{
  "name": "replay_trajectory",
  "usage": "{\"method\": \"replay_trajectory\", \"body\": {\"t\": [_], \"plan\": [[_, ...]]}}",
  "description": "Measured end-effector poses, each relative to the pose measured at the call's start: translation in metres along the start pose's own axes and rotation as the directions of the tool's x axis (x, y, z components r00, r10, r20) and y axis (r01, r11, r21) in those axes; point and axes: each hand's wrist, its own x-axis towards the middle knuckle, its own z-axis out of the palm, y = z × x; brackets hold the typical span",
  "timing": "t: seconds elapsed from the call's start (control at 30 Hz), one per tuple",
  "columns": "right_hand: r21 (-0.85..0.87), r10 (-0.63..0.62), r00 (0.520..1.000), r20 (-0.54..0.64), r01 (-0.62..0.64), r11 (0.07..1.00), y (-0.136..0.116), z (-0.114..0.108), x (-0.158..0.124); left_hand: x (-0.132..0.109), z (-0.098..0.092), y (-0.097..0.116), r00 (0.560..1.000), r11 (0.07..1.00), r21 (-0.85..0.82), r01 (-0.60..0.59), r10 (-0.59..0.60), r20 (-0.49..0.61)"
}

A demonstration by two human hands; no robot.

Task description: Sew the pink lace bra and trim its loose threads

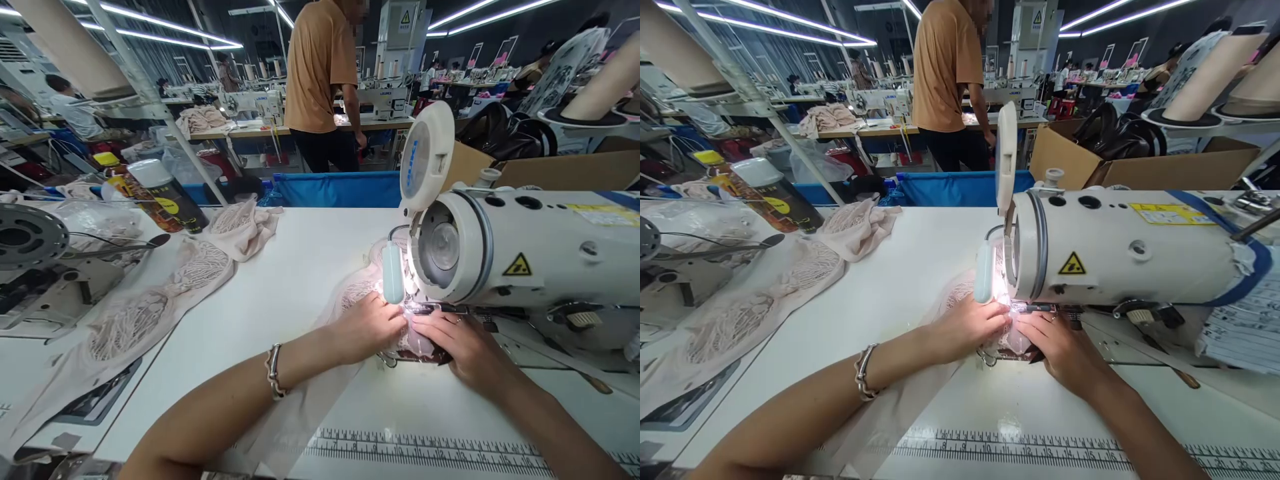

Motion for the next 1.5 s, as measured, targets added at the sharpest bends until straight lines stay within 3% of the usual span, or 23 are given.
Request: {"method": "replay_trajectory", "body": {"t": [0.1, 0.3, 0.53, 0.7, 0.87, 1.0, 1.5], "plan": [[0.025, 0.023, 1.000, 0.008, -0.023, 0.999, 0.000, 0.003, -0.003, -0.001, 0.002, 0.003, 0.999, 0.998, 0.030, 0.048, -0.047, -0.009], [0.029, 0.025, 0.999, 0.032, -0.026, 0.999, -0.001, -0.001, -0.004, -0.002, 0.001, 0.002, 0.996, 0.995, 0.059, -0.078, 0.080, -0.027], [-0.028, 0.029, 1.000, 0.008, -0.029, 0.999, 0.002, 0.002, -0.006, -0.002, 0.004, 0.008, 0.999, 0.996, 0.086, -0.010, 0.014, -0.046], [0.016, 0.020, 1.000, -0.006, -0.020, 1.000, 0.001, 0.001, -0.006, 0.000, 0.005, 0.014, 0.993, 0.993, 0.015, -0.118, 0.118, 0.022], [0.052, 0.022, 1.000, -0.012, -0.021, 0.998, 0.002, -0.001, -0.007, -0.003, 0.006, 0.014, 0.999, 0.999, 0.008, -0.034, 0.034, -0.019], [0.064, 0.054, 0.998, -0.015, -0.052, 0.997, 0.000, 0.000, -0.008, -0.004, 0.007, 0.015, 0.998, 0.999, 0.007, -0.052, 0.052, -0.031], [0.042, 0.102, 0.994, 0.039, -0.103, 0.994, 0.003, 0.005, -0.011, -0.002, 0.005, -0.006, 0.988, 0.986, -0.125, 0.108, -0.092, 0.126]]}}
